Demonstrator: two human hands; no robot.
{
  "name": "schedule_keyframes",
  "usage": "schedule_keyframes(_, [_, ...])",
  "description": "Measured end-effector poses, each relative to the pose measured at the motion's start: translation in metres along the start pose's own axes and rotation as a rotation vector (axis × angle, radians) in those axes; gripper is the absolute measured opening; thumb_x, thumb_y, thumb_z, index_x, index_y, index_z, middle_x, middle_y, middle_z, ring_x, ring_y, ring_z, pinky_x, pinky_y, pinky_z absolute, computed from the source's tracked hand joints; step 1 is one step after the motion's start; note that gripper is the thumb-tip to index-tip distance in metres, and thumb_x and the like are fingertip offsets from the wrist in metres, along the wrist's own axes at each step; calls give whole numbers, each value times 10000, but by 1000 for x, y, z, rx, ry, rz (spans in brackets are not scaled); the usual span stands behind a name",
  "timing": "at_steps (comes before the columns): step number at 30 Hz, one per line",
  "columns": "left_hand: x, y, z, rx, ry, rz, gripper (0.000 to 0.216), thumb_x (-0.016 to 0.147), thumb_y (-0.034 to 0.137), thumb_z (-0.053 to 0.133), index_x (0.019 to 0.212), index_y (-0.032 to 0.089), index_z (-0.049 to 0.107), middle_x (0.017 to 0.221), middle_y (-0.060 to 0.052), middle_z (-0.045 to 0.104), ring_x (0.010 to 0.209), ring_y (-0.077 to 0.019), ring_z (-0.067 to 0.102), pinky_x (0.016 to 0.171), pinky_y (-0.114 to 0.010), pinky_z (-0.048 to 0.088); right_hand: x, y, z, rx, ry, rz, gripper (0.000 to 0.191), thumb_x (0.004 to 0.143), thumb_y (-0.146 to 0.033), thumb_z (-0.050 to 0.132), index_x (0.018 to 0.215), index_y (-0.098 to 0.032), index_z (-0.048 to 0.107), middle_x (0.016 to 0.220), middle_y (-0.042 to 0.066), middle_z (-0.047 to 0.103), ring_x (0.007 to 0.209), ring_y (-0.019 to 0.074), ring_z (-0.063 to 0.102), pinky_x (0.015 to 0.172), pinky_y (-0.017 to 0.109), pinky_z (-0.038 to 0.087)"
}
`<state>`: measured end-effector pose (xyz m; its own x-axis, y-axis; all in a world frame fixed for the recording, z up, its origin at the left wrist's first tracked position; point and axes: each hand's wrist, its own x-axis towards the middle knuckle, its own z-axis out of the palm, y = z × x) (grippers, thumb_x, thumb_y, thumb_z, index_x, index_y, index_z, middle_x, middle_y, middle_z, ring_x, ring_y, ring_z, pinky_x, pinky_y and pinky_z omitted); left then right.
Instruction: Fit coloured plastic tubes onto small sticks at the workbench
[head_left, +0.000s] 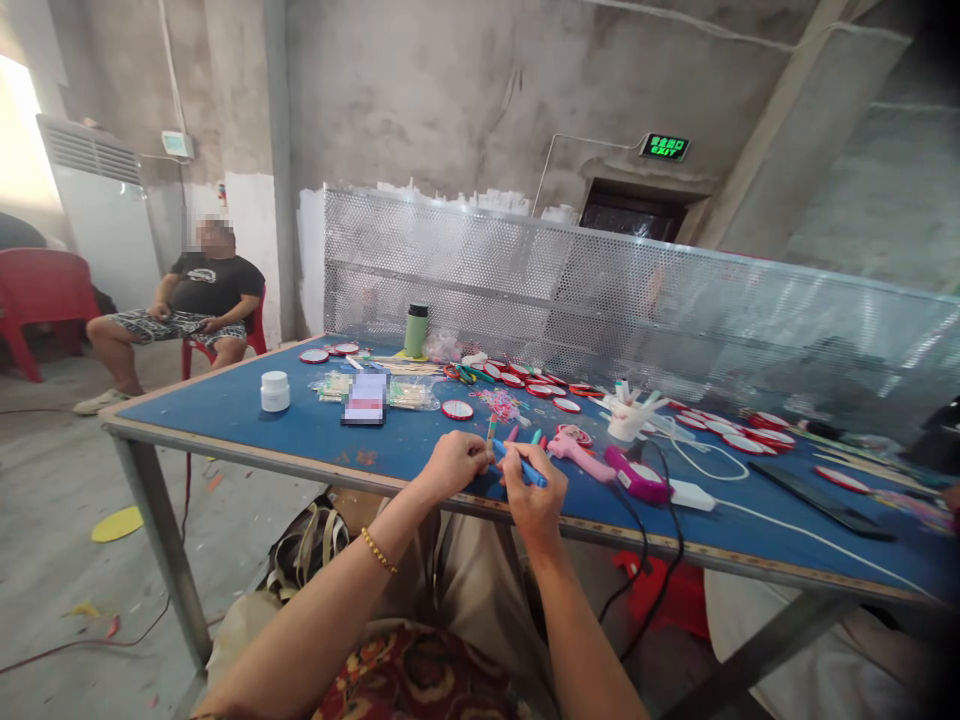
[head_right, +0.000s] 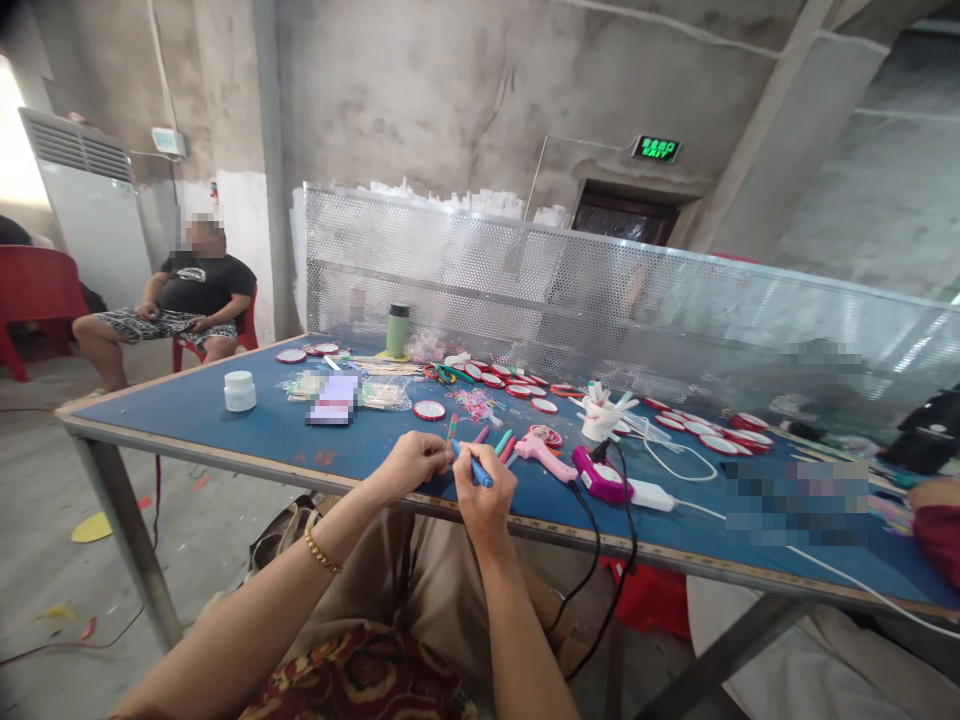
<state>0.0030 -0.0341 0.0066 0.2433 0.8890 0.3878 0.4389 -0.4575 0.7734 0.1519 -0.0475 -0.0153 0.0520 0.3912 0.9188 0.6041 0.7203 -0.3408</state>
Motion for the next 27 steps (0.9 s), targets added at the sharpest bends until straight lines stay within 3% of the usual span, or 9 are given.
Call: schedule_keyframes(27, [1,-1,0,24,-2,11,300,826,284,542,562,153,597,485,23,482,570,-114,450,572,-224,301,-2,2,1,-23,-5,10,218,962,-334,543,842,-201,668,736,33,754,622,166,714,561,245,528])
